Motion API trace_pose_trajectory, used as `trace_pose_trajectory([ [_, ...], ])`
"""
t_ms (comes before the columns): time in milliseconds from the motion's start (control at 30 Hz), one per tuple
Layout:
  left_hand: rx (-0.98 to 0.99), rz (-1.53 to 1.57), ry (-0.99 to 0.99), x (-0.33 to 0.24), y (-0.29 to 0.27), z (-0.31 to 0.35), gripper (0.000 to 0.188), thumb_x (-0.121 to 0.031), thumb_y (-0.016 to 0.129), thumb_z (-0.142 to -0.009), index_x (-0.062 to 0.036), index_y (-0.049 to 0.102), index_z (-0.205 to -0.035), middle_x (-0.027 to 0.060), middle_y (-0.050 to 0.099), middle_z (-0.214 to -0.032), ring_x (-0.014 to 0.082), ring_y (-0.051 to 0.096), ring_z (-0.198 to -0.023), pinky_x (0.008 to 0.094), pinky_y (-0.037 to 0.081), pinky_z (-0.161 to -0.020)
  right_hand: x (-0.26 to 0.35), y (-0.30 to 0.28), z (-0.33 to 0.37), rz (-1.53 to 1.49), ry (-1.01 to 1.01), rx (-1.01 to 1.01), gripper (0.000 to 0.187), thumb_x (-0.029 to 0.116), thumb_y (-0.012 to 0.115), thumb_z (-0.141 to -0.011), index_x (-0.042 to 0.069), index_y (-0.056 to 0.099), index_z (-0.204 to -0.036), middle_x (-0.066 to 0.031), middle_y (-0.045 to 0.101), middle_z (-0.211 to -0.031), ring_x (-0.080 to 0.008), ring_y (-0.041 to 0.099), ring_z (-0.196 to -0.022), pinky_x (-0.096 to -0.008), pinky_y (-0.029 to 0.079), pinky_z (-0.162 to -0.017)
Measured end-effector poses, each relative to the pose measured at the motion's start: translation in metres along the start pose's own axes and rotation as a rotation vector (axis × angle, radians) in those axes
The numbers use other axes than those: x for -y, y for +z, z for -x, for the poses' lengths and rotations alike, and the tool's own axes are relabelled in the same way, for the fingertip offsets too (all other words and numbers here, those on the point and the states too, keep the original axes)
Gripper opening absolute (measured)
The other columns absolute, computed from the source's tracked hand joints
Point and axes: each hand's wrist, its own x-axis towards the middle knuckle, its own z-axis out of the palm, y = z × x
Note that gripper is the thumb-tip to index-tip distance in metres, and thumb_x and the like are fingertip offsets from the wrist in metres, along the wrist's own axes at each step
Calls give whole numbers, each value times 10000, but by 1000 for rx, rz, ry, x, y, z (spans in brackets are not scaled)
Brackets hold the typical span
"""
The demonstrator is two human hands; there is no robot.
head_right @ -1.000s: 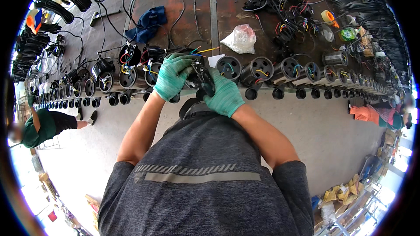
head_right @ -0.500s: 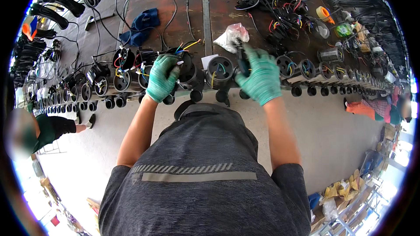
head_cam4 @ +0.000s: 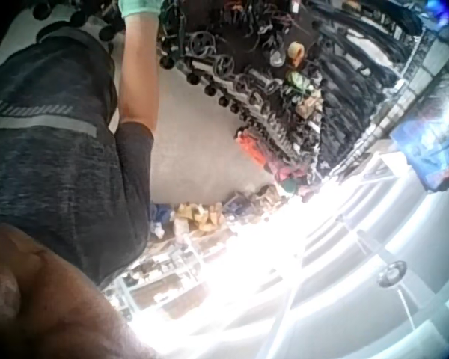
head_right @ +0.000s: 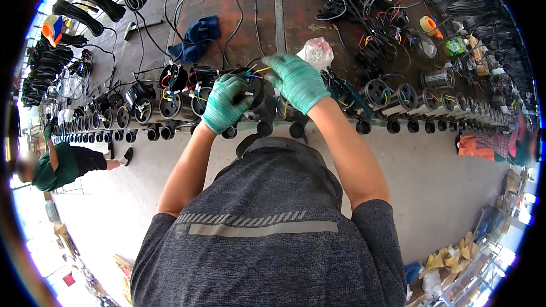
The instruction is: The person assembles electrical components at a workbench. They pick small white plastic connectors from a pile and insert them into cylindrical black housings containing wires. They then use pliers to crimp the connectors onto the wires. The person repeats this process for multiple units.
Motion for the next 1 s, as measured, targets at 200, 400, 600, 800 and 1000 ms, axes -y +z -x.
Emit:
trace_pose_trajectory([
  [200, -37, 93, 37, 12, -18, -9, 193, -117, 769, -862, -48, 690, -1024, 169, 672, -1001, 431, 622, -976, 515, 517, -901, 0, 23, -13, -387, 141, -133, 156, 193, 721, -1014, 53, 742, -1078, -207, 765, -960, -401, 743, -870, -444, 578, -769],
  [400, -164, -264, -29, 32, -105, -70, 383, -53, 770, -882, -73, 727, -1262, 163, 710, -1168, 417, 656, -1079, 477, 548, -957, 52, 4, -67, -481, 172, -352, 174, 196, 760, -963, 37, 744, -1031, -209, 759, -884, -373, 745, -782, -426, 581, -733],
  [600, -88, 282, -235, 17, -53, -25, 560, -65, 714, -939, -86, 577, -1482, 183, 764, -1107, 302, 756, -970, 393, 604, -877, 78, 18, -75, -289, 110, -268, 155, 183, 735, -962, 52, 750, -1043, -240, 751, -920, -446, 732, -867, -494, 585, -753],
  [800, -105, 721, -470, 40, -17, 4, 405, -26, 623, -1073, -16, 592, -1476, 108, 743, -1267, 141, 681, -1063, 309, 576, -935, 82, 41, -67, 47, -12, -87, 213, 284, 709, -991, 82, 749, -1041, -210, 755, -925, -433, 733, -878, -533, 579, -785],
  [1000, -27, 1003, -519, 54, -20, 10, 385, -44, 634, -1087, -4, 624, -1470, 79, 740, -1265, 125, 685, -1104, 292, 578, -983, 94, 26, -72, 166, -49, 41, 232, 343, 708, -990, 118, 742, -1039, -157, 761, -916, -401, 741, -892, -522, 579, -775],
])
